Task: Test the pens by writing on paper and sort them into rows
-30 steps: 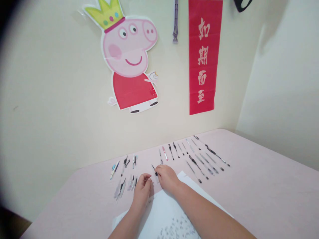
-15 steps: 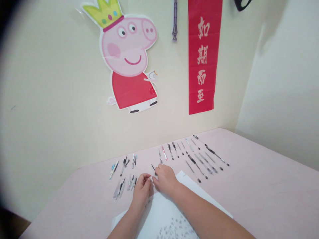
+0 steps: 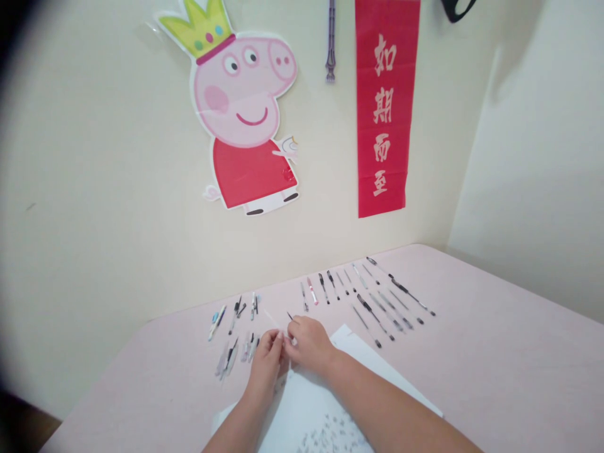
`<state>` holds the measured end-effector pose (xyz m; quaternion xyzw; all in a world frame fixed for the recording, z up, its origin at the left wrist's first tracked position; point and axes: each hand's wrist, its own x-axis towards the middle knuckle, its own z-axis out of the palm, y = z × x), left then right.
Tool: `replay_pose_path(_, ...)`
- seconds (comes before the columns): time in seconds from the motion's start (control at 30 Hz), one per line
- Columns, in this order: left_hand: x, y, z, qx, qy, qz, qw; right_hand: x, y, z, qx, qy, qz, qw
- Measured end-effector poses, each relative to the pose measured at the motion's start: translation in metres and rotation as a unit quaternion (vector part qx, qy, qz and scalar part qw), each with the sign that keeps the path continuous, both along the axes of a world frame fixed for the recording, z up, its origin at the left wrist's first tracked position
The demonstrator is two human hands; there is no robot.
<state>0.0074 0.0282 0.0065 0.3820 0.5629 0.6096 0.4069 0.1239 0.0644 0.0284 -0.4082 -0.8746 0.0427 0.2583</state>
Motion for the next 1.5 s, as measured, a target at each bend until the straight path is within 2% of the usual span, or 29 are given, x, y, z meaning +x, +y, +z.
replay_pose_path(0.13,0.0,-0.001,0.002,-0.005,-0.054,-0.038,0.998,0.001,-0.003,0.003,0.022,0.026,0.091,0.995)
replay_pose_path(0.2,0.001,-0.002,0.005,-0.025,-0.092,-0.027,0.995,0.003,-0.001,0.003,0.019,0.034,0.094,0.995)
replay_pose_path(0.33,0.003,-0.004,0.012,-0.067,-0.106,0.002,0.992,0.01,0.01,0.0,0.003,0.036,-0.018,0.999)
replay_pose_path(0.4,0.003,-0.004,0.014,-0.067,-0.099,0.005,0.993,0.013,0.016,-0.002,-0.02,0.014,-0.076,0.997)
replay_pose_path(0.47,0.003,-0.004,0.014,-0.056,-0.099,0.006,0.994,0.015,0.018,-0.003,-0.045,-0.012,-0.106,0.993)
replay_pose_path(0.77,0.002,0.001,0.005,0.012,-0.117,0.037,0.992,0.008,0.007,0.001,-0.073,-0.104,-0.129,0.983)
replay_pose_path(0.9,0.002,0.002,0.002,0.026,-0.138,0.02,0.99,0.005,0.004,0.003,-0.1,-0.129,-0.144,0.976)
replay_pose_path(1.17,-0.003,0.006,-0.004,0.035,-0.15,0.03,0.988,0.005,0.007,-0.001,-0.107,-0.109,-0.151,0.977)
replay_pose_path(1.27,-0.006,0.007,-0.001,0.039,-0.2,0.033,0.978,0.009,0.013,-0.005,-0.122,-0.047,-0.13,0.983)
replay_pose_path(1.37,-0.008,0.007,0.003,0.025,-0.249,0.023,0.968,0.018,0.025,-0.009,-0.204,0.061,-0.039,0.976)
replay_pose_path(1.43,-0.009,0.008,0.004,0.017,-0.265,0.018,0.964,0.026,0.034,-0.01,-0.307,0.113,0.035,0.944)
replay_pose_path(1.5,-0.009,0.008,0.004,0.015,-0.269,0.014,0.963,0.036,0.04,-0.008,-0.373,0.122,0.087,0.916)
